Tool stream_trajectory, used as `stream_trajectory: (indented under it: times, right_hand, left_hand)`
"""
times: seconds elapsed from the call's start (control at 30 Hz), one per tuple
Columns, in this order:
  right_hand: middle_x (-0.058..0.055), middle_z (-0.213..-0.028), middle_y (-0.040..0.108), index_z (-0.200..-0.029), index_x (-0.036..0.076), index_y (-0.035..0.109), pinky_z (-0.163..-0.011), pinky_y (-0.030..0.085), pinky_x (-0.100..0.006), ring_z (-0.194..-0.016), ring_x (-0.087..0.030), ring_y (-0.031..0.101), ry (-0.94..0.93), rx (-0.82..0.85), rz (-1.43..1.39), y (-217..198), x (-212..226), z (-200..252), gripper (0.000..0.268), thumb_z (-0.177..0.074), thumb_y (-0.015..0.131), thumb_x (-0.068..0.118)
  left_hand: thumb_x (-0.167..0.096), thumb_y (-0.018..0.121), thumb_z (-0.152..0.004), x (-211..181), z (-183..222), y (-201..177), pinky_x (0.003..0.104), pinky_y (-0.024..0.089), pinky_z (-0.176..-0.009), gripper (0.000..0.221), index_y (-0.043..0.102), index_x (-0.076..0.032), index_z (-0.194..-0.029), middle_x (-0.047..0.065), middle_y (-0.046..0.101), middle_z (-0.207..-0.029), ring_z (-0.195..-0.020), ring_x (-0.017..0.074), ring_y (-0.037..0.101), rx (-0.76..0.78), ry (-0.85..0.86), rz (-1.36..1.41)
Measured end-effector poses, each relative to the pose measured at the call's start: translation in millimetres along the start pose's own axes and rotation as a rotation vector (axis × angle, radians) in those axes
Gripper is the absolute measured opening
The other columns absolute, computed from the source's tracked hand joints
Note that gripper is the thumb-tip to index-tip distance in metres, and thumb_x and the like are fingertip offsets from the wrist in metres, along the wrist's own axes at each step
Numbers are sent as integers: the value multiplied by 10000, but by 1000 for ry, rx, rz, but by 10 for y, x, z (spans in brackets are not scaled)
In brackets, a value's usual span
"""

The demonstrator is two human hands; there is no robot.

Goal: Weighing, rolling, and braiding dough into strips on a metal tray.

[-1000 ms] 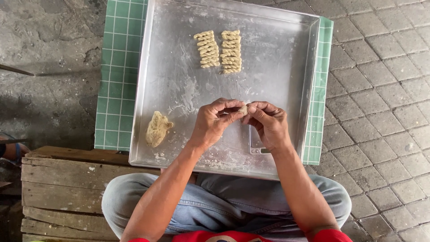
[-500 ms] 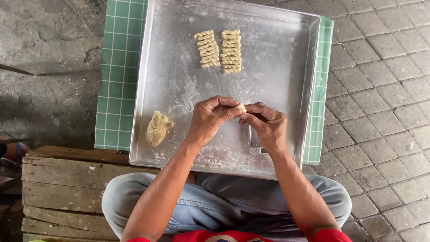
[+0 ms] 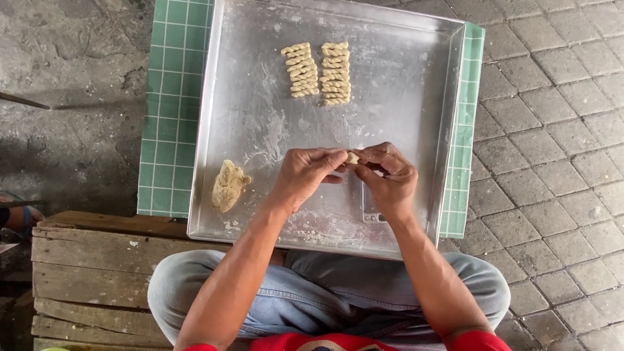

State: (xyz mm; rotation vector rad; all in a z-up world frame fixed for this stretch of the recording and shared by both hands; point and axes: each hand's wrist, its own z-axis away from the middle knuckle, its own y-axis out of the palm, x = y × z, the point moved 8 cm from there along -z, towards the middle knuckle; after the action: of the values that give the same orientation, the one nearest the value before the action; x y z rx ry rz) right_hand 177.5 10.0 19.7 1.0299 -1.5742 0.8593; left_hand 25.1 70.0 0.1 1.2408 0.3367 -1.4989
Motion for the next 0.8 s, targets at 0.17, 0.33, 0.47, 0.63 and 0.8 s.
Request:
stream_trajectory:
  times: [0.17,0.33,0.47,0.63,0.8]
  right_hand:
    - [-116,-806,661,-995,0,819,-672,531,-367,-733,-245,627,-335,-31,441,71,118,121,175,-830,876,10]
    - [-78,-861,654,-1090,44,812,-793,502,-399,-833,-259,636,-405,40,526,89,105,85,223,-897,838,154]
    - [-175,-1272,596,-1526,27,503,-1128,331,-484,-1255,-310,511,-346,74,425,63,218,-11,698,-1142,213,534]
    - [-166,-1629,363,-1621,25,298,-1270,37,-534,-1537,-415,186,-451,108,537,478,154,426,895,-1056,40,669]
    - [-145,-1713,216,-1648,22,197,-1293,-51,-486,-1588,-372,51,-476,136,444,632,163,420,861,-1056,56,632]
  left_hand:
    - [-222,888,-840,176,-89,48,374,657,-786,445,746,23,-1184,114,740,-883,-850,123,698,-7,177,-166]
    - [-199,796,-916,173,-76,14,385,656,-797,360,739,13,-1201,182,768,-946,-871,195,727,-48,120,-41]
    - [-202,673,-996,186,230,417,525,617,-885,374,693,63,-1258,323,719,-1132,-1024,387,728,94,-29,-46]
    - [-552,356,-1079,343,295,669,489,401,-1170,720,490,17,-1500,235,518,-1490,-1371,311,508,156,-131,217]
    - [-394,134,-1162,741,236,627,380,152,-1305,588,236,-82,-1649,121,258,-1685,-1559,207,225,245,112,402]
